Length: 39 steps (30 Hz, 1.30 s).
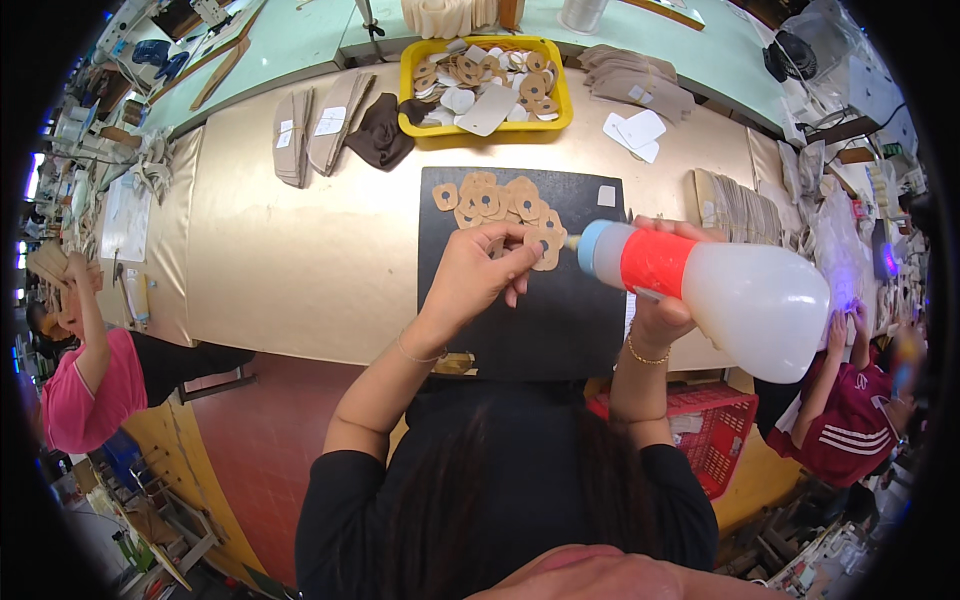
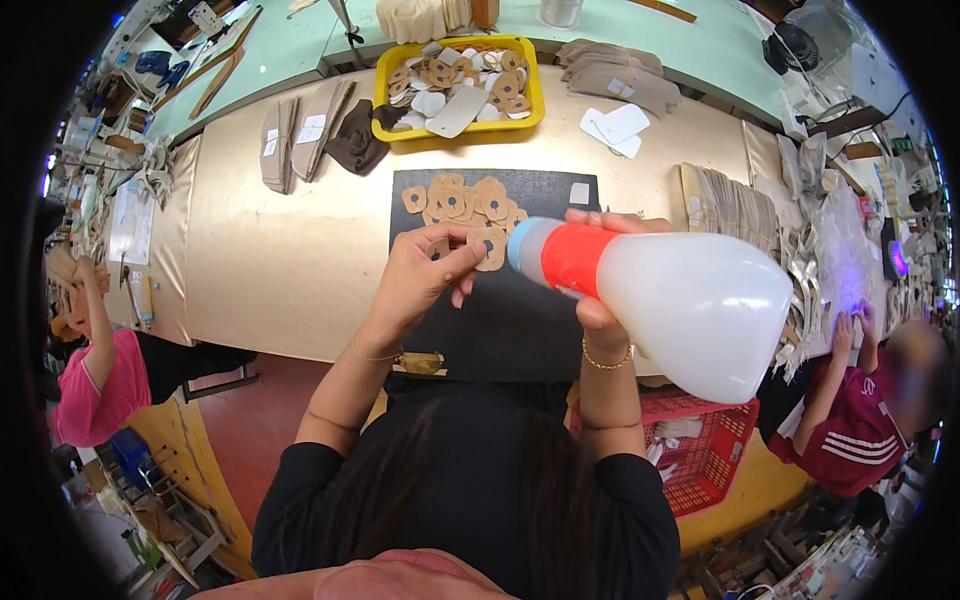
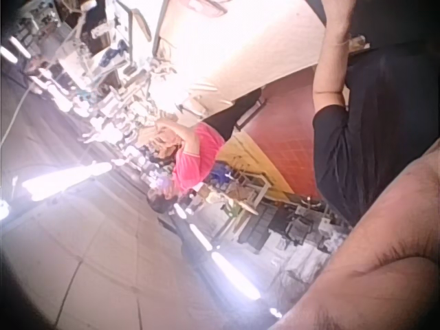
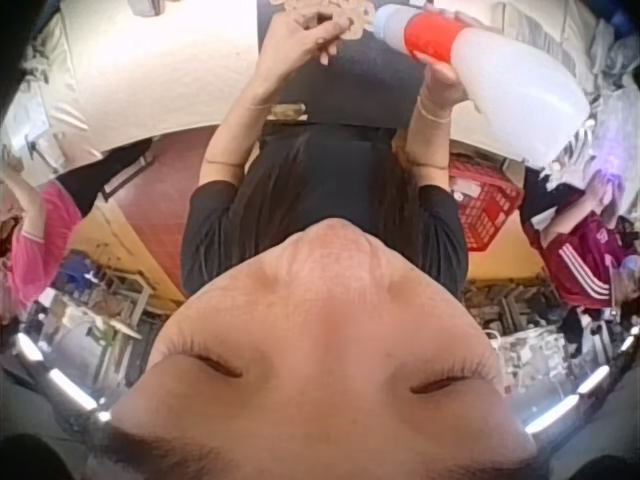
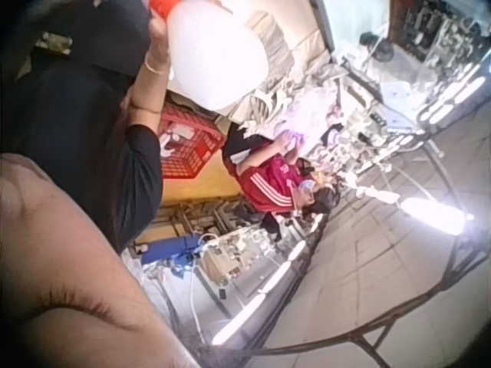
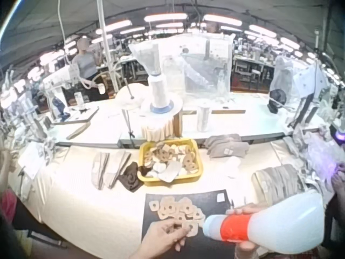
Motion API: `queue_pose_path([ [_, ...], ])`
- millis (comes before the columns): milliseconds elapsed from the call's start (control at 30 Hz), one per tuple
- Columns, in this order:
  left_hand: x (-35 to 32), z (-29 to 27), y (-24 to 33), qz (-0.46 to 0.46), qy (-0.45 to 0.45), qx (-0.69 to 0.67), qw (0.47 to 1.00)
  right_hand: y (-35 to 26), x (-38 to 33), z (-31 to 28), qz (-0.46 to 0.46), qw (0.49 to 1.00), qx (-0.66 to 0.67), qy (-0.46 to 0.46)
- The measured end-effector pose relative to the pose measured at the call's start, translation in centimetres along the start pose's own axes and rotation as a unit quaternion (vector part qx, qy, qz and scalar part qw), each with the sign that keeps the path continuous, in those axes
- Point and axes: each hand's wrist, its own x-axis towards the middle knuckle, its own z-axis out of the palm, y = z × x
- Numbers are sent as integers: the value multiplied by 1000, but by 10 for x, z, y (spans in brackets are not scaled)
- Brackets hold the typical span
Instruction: The person applies glue from a squeeze bottle onto small circular cardboard pieces and places them on a black board. They then pick up a plastic bag containing fabric pieces and use a small tool to manipulate the fabric.
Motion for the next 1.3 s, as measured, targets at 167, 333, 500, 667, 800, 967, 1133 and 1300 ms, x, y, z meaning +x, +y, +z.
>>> queue_pose_path([
  [167, 1, 3, -1, 27, 18, 21, 999, -4, -9, 0, 39, 998, 27, -45],
  [333, 0, 4, 1, 44, 15, 7, 999, -2, -10, 4, 39, 998, -22, -54],
  [500, 3, -3, -6, 34, 23, 18, 999, -4, -16, 0, 98, 995, -26, -24],
  [667, 23, -31, -26, 8, 73, 64, 995, -2, -12, -17, 92, 995, -20, -28],
  [800, 55, -61, -38, 43, 141, 86, 985, -2, -14, -19, 105, 994, -25, 2],
  [967, 83, -86, -46, 90, 231, 13, 969, -3, -15, -19, 106, 994, -35, -15],
  [1133, 61, -104, -46, 41, 169, -197, 965, 1, -8, -19, 92, 995, -40, 17],
  [1300, 42, -98, -43, -2, 78, -260, 962, 4, -6, -14, 75, 996, -40, 14],
])
